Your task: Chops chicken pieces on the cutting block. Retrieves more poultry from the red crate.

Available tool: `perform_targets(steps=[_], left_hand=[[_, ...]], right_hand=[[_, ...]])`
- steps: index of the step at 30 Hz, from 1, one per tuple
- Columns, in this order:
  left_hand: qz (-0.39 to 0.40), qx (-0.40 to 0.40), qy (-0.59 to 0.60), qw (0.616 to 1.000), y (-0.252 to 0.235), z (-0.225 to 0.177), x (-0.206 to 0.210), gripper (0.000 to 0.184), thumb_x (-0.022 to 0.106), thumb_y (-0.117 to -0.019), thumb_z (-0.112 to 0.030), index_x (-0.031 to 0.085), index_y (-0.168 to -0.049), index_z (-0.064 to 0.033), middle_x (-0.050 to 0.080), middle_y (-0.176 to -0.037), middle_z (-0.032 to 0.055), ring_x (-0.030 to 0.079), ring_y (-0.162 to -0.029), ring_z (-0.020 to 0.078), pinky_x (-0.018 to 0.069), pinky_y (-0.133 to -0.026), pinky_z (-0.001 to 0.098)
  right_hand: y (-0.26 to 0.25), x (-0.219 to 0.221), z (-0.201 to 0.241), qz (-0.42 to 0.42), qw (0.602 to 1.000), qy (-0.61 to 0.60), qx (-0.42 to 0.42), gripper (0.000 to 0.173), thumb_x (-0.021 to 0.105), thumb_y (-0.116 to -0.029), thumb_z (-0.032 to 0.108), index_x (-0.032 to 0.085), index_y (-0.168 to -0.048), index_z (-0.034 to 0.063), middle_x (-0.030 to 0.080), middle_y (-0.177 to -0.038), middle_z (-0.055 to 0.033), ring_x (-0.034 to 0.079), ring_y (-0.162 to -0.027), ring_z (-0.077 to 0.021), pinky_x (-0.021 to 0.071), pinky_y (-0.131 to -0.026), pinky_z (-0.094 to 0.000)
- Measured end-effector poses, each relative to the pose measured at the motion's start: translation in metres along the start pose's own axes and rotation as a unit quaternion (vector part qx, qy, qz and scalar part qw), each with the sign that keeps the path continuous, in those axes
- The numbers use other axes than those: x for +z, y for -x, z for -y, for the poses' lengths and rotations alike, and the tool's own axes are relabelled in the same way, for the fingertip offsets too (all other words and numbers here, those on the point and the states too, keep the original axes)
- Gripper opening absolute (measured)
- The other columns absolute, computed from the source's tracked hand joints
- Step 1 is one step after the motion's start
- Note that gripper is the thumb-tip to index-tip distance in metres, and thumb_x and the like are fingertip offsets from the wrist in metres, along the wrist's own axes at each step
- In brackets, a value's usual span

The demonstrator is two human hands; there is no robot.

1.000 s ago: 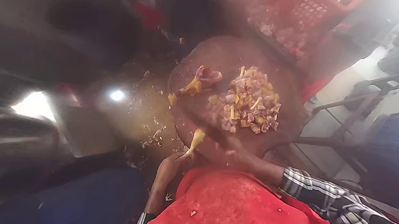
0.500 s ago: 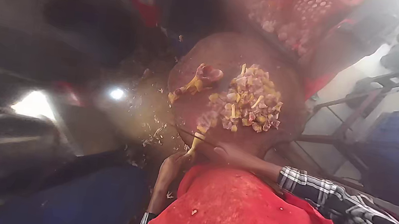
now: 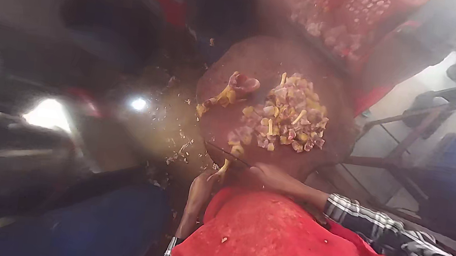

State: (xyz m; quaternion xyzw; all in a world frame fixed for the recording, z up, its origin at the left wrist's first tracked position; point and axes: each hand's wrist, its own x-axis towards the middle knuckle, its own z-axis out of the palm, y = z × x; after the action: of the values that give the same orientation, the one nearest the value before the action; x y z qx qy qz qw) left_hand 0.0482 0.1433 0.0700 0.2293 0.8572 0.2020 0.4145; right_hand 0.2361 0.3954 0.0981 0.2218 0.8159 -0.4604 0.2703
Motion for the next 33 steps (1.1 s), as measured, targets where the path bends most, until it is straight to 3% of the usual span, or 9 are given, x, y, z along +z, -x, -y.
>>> perform_targets(steps=[5, 7, 9, 13, 15, 17, 23, 27, 33], left_hand=[[-0.102, -0.031, 0.087, 0.99, -0.009, -0.013, 0.03, 0.035, 0.064, -0.1001, -0.041, 0.068, -0.12, -0.0127, 0.074, -0.096, 0.0071, 0.072, -0.088, 0.0241, 0.0584, -0.083, 0.052], [-0.138, -0.031, 0.09, 0.986, -0.015, -0.017, 0.044, 0.035, 0.065, -0.0993, -0.041, 0.068, -0.119, -0.012, 0.074, -0.09, 0.0067, 0.071, -0.08, 0.023, 0.0591, -0.076, 0.05], [-0.138, -0.048, 0.063, 0.987, -0.017, -0.022, 0.048, 0.037, 0.064, -0.0997, -0.044, 0.067, -0.121, -0.0132, 0.074, -0.093, 0.0079, 0.072, -0.084, 0.0256, 0.0589, -0.079, 0.053], [-0.188, 0.026, 0.062, 0.98, -0.005, -0.021, 0.035, 0.034, 0.066, -0.0983, -0.042, 0.07, -0.116, -0.0134, 0.073, -0.102, 0.0048, 0.07, -0.094, 0.0188, 0.0588, -0.086, 0.0455], [-0.23, 0.13, 0.139, 0.954, 0.007, -0.026, 0.021, 0.03, 0.07, -0.0961, -0.028, 0.069, -0.114, -0.0044, 0.067, -0.118, 0.0117, 0.064, -0.11, 0.0199, 0.0556, -0.097, 0.0387], [-0.24, 0.127, 0.199, 0.942, 0.007, -0.035, 0.01, 0.027, 0.071, -0.095, -0.024, 0.067, -0.114, -0.0053, 0.068, -0.107, 0.0078, 0.067, -0.096, 0.0141, 0.0599, -0.085, 0.0338], [-0.231, 0.036, 0.119, 0.965, -0.03, -0.021, 0.021, 0.024, 0.07, -0.0968, -0.03, 0.072, -0.113, -0.0134, 0.073, -0.09, 0.0031, 0.068, -0.075, 0.0134, 0.0595, -0.073, 0.0391], [-0.227, 0.051, 0.046, 0.972, -0.027, -0.025, 0.016, 0.025, 0.069, -0.0973, -0.033, 0.074, -0.111, -0.0128, 0.073, -0.09, 0.0047, 0.069, -0.076, 0.0171, 0.0593, -0.076, 0.0438], [-0.127, 0.18, 0.274, 0.936, 0.007, -0.072, -0.051, 0.034, 0.075, -0.0929, -0.019, 0.066, -0.123, -0.0056, 0.073, -0.101, 0.0074, 0.069, -0.077, 0.015, 0.0614, -0.068, 0.0336]], right_hand=[[0.021, -0.006, 0.05, -0.083, 0.947, -0.23, -0.21, 0.074, 0.026, -0.1006, 0.074, 0.059, -0.109, 0.0086, 0.052, -0.077, 0.0009, 0.052, -0.064, -0.0081, 0.0485, -0.058, -0.0281], [0.013, 0.006, 0.046, -0.097, 0.938, -0.239, -0.231, 0.077, 0.026, -0.0993, 0.076, 0.06, -0.11, 0.0074, 0.053, -0.077, 0.0004, 0.053, -0.064, -0.0074, 0.049, -0.058, -0.0274], [0.004, 0.011, 0.019, -0.02, 0.979, -0.165, -0.117, 0.069, 0.026, -0.1056, 0.064, 0.064, -0.117, 0.0068, 0.062, -0.087, -0.0076, 0.061, -0.076, -0.017, 0.0549, -0.072, -0.0408], [-0.006, 0.004, -0.023, 0.056, 0.968, -0.232, 0.082, 0.068, 0.018, -0.1063, 0.065, 0.059, -0.108, 0.012, 0.053, -0.075, -0.003, 0.051, -0.055, -0.016, 0.0465, -0.05, -0.0347], [-0.001, -0.005, -0.024, -0.003, 0.97, -0.218, 0.106, 0.068, 0.02, -0.1063, 0.065, 0.061, -0.111, 0.0116, 0.057, -0.079, -0.0048, 0.055, -0.061, -0.0179, 0.0495, -0.055, -0.0377], [0.003, -0.02, -0.008, -0.059, 0.983, -0.164, 0.053, 0.066, 0.025, -0.1066, 0.063, 0.063, -0.115, 0.0094, 0.062, -0.09, -0.0095, 0.063, -0.077, -0.0223, 0.0552, -0.072, -0.0459], [0.013, -0.013, 0.056, -0.158, 0.897, -0.274, -0.309, 0.078, 0.028, -0.0967, 0.08, 0.06, -0.104, 0.009, 0.05, -0.071, 0.004, 0.049, -0.06, -0.0041, 0.0454, -0.054, -0.024], [-0.007, 0.007, -0.001, -0.032, 0.992, -0.068, -0.098, 0.069, 0.025, -0.1053, 0.066, 0.064, -0.113, 0.0096, 0.063, -0.087, -0.0099, 0.064, -0.08, -0.0223, 0.0549, -0.075, -0.0491], [-0.008, 0.012, -0.009, 0.014, 0.997, 0.074, 0.0, 0.063, 0.032, -0.1045, 0.065, 0.062, -0.113, 0.0094, 0.069, -0.093, -0.0162, 0.07, -0.092, -0.0359, 0.0553, -0.079, -0.0625]])
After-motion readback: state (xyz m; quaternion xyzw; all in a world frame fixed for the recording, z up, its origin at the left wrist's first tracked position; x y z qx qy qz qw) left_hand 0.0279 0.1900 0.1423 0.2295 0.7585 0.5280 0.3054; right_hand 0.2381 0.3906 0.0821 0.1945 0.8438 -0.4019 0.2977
